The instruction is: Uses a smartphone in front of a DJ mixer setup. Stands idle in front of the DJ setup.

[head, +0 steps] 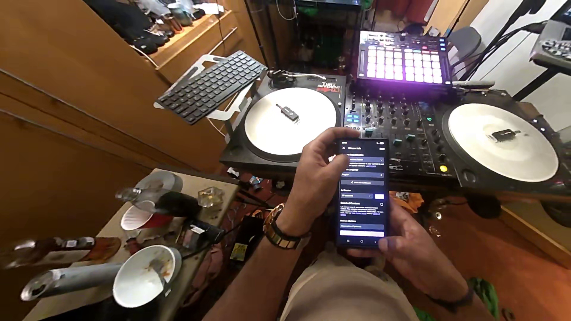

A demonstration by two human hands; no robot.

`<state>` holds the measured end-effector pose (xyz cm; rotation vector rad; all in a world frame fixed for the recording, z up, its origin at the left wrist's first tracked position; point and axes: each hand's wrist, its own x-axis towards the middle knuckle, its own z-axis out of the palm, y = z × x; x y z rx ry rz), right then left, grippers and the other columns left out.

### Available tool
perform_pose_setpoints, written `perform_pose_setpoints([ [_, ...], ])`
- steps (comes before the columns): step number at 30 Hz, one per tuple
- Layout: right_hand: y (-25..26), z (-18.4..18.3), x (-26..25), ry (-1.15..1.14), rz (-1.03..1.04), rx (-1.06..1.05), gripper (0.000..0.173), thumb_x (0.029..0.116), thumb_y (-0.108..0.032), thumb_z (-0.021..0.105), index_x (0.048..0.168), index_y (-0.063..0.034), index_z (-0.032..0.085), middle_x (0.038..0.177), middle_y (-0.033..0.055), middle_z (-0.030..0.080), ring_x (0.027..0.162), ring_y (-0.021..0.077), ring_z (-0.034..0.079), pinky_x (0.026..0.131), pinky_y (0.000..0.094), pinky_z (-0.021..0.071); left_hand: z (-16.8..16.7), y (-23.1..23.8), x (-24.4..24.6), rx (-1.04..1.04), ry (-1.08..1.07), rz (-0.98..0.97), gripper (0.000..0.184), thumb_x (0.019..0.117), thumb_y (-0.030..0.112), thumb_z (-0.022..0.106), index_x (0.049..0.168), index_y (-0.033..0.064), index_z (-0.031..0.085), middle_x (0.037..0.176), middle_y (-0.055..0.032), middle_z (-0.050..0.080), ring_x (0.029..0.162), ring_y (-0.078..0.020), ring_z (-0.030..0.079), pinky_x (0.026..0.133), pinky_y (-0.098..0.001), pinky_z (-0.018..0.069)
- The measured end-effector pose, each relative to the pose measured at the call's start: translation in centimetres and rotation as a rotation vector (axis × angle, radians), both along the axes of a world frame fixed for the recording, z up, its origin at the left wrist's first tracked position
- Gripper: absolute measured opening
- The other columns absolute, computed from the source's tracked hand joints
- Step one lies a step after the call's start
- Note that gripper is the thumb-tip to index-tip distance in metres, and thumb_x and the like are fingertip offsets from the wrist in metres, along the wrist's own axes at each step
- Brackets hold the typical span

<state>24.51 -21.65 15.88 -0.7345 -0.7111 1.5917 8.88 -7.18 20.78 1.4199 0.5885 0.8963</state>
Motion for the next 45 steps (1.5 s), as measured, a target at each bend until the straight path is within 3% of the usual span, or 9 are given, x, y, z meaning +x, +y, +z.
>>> perform_pose_setpoints([
  [6,-0.1,0.1,0.0,0.017,0.010,-0.005,0.082,0.0873,-0.017,0.078,0.155,-0.0087,0.031,0.138,0.0172,0.061,0.122,0.0365,0.065,0.097,0.0576,0.0586,-0.9,0.3,-0.4,-0.011,-0.095,-0.074,0.055,0.0895,0.004,0.031,0.136,0.0115,0.059,0.108,-0.0107,0.070,0.074,-0.0151,0.068,0.061,-0.0305,0.0592],
  [9,-0.2,0.0,-0.1,0.008,0.001,-0.009,0.079,0.0871,-0.016,0.078,0.154,-0.0096,0.035,0.136,0.0172,0.062,0.119,0.0356,0.067,0.096,0.0570,0.0591,-0.9,0.0,-0.4,-0.010,-0.100,-0.073,0.058,0.0886,-0.001,0.033,0.141,0.0108,0.055,0.112,-0.0111,0.069,0.079,-0.0156,0.069,0.066,-0.0312,0.0605],
  [13,-0.1,0.1,0.1,-0.012,-0.021,-0.027,0.082,0.0851,-0.016,0.080,0.153,-0.0086,0.035,0.134,0.0178,0.063,0.117,0.0354,0.068,0.094,0.0557,0.0606,-1.0,0.0,-0.5,-0.018,-0.079,-0.079,0.068,0.0857,-0.002,0.037,0.152,0.0138,0.044,0.129,-0.0103,0.064,0.095,-0.0176,0.069,0.076,-0.0329,0.0602],
  [17,0.0,0.2,0.4,-0.009,-0.018,-0.014,0.082,0.0857,-0.014,0.077,0.153,-0.0075,0.032,0.136,0.0174,0.062,0.119,0.0365,0.067,0.095,0.0575,0.0596,-0.9,0.1,-0.5,-0.014,-0.060,-0.070,0.074,0.0814,-0.005,0.042,0.153,0.0143,0.045,0.135,-0.0114,0.062,0.101,-0.0220,0.069,0.078,-0.0374,0.0618],
  [21,0.2,0.4,0.4,0.012,-0.021,0.003,0.082,0.0864,-0.013,0.076,0.153,-0.0064,0.028,0.137,0.0166,0.062,0.119,0.0363,0.066,0.094,0.0578,0.0600,-0.9,0.4,-0.4,-0.027,-0.084,-0.076,0.073,0.0834,-0.005,0.048,0.154,0.0144,0.046,0.137,-0.0121,0.061,0.107,-0.0242,0.068,0.083,-0.0396,0.0619],
  [29,0.3,0.3,0.4,0.013,-0.015,-0.003,0.080,0.0870,-0.013,0.076,0.154,-0.0083,0.032,0.136,0.0177,0.062,0.119,0.0363,0.066,0.096,0.0574,0.0592,-0.8,0.2,-0.5,-0.017,-0.064,-0.056,0.074,0.0832,-0.007,0.054,0.154,0.0137,0.045,0.141,-0.0108,0.059,0.106,-0.0243,0.070,0.081,-0.0393,0.0634],
  [39,0.6,0.2,0.4,-0.003,-0.025,-0.001,0.083,0.0859,-0.014,0.077,0.153,-0.0056,0.029,0.137,0.0165,0.062,0.120,0.0357,0.066,0.095,0.0573,0.0600,-0.8,0.4,0.1,0.011,-0.024,-0.002,0.071,0.0844,-0.011,0.054,0.151,0.0143,0.050,0.136,-0.0112,0.063,0.103,-0.0254,0.071,0.078,-0.0393,0.0643],
  [43,0.8,0.1,0.3,-0.002,-0.011,0.010,0.082,0.0872,-0.014,0.076,0.154,-0.0060,0.029,0.138,0.0168,0.060,0.121,0.0359,0.065,0.096,0.0575,0.0593,-1.2,0.9,-0.1,-0.011,-0.076,-0.046,0.065,0.0859,0.002,0.043,0.150,0.0100,0.049,0.131,-0.0140,0.064,0.099,-0.0230,0.070,0.078,-0.0385,0.0621],
  [45,0.8,0.1,0.3,0.005,-0.015,0.007,0.083,0.0868,-0.015,0.077,0.154,-0.0063,0.029,0.138,0.0175,0.061,0.121,0.0365,0.066,0.096,0.0576,0.0595,-1.1,1.0,-0.2,-0.017,-0.067,-0.053,0.065,0.0856,0.002,0.039,0.149,0.0094,0.049,0.128,-0.0142,0.065,0.097,-0.0221,0.070,0.077,-0.0379,0.0616],
])
